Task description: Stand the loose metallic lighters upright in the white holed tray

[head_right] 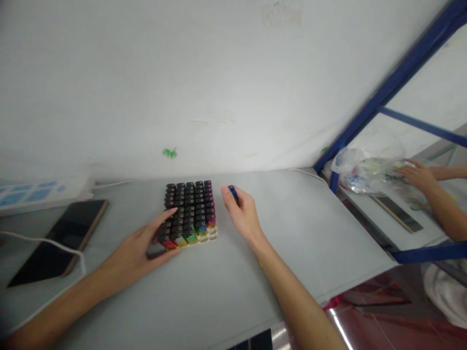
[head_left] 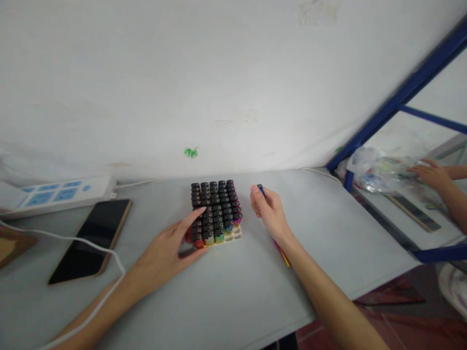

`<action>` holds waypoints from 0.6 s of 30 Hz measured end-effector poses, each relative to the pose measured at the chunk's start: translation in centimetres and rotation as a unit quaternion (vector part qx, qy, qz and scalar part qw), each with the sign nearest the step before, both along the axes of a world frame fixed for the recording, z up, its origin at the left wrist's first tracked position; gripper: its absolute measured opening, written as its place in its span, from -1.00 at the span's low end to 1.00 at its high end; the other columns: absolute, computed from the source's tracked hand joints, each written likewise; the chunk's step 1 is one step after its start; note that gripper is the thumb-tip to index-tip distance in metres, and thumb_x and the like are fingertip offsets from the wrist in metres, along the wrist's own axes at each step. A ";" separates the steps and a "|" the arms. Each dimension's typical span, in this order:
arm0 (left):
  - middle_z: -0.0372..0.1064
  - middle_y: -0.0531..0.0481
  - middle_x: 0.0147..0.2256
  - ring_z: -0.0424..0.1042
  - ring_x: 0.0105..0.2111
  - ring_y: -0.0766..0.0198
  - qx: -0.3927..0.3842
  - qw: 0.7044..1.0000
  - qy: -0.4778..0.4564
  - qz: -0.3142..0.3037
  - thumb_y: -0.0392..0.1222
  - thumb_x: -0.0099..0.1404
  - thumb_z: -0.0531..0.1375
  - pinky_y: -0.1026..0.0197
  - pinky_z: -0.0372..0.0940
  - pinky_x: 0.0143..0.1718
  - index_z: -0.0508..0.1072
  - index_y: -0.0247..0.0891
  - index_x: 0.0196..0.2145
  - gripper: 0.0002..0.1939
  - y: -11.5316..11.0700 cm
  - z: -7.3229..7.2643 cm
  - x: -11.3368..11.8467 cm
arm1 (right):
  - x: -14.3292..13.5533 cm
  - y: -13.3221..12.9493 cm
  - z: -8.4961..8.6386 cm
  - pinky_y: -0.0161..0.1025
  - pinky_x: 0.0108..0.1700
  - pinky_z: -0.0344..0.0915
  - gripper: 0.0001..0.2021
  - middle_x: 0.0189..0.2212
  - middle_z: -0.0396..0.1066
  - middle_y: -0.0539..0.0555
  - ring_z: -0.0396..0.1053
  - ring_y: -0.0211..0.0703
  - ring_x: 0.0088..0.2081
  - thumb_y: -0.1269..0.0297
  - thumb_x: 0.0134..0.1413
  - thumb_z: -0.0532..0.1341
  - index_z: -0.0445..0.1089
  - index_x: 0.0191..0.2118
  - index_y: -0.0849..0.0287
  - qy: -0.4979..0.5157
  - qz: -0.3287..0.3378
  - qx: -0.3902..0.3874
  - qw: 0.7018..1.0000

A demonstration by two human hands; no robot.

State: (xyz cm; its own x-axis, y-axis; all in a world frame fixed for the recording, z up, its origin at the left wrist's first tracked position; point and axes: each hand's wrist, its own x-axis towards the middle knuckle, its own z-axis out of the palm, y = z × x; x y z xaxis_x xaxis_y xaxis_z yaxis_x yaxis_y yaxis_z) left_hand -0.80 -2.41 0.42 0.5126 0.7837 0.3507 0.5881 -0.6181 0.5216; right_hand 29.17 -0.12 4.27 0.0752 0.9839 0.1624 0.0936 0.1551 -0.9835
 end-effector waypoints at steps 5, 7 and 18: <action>0.65 -0.11 -0.01 0.70 -0.19 -0.09 -0.015 1.000 -0.008 0.007 0.22 0.46 0.31 -0.09 0.66 -0.13 0.07 0.18 0.57 -0.14 0.0 -0.1 0.0 | -0.1 -1.2 -1.6 -0.22 -0.45 -0.09 -0.37 -0.59 -0.03 -0.11 -0.04 -0.28 -0.50 -0.30 0.32 0.23 0.04 -0.55 0.04 -0.075 -0.044 -0.018 0.996; 0.66 -0.12 0.00 0.70 -0.18 -0.09 -0.015 1.000 -0.010 0.010 0.23 0.46 0.31 -0.08 0.66 -0.14 0.07 0.19 0.57 -0.13 0.0 -0.2 0.0 | -0.2 -1.5 -1.5 -0.22 -0.43 -0.10 -0.42 -0.60 -0.03 -0.11 -0.04 -0.28 -0.50 -0.20 0.30 0.21 0.04 -0.57 0.04 -0.102 -0.060 -0.024 0.993; 0.64 -0.12 0.11 0.72 -0.14 -0.09 -0.032 0.999 -0.020 0.015 0.24 0.43 0.34 -0.09 0.69 -0.10 0.10 0.17 0.56 -0.11 0.1 -0.2 -0.1 | -0.2 -1.8 -1.2 -0.23 -0.42 0.00 -0.47 -0.59 0.07 -0.10 0.06 -0.25 -0.49 -0.16 0.34 0.18 0.09 -0.53 0.04 -0.120 -0.042 -0.025 0.992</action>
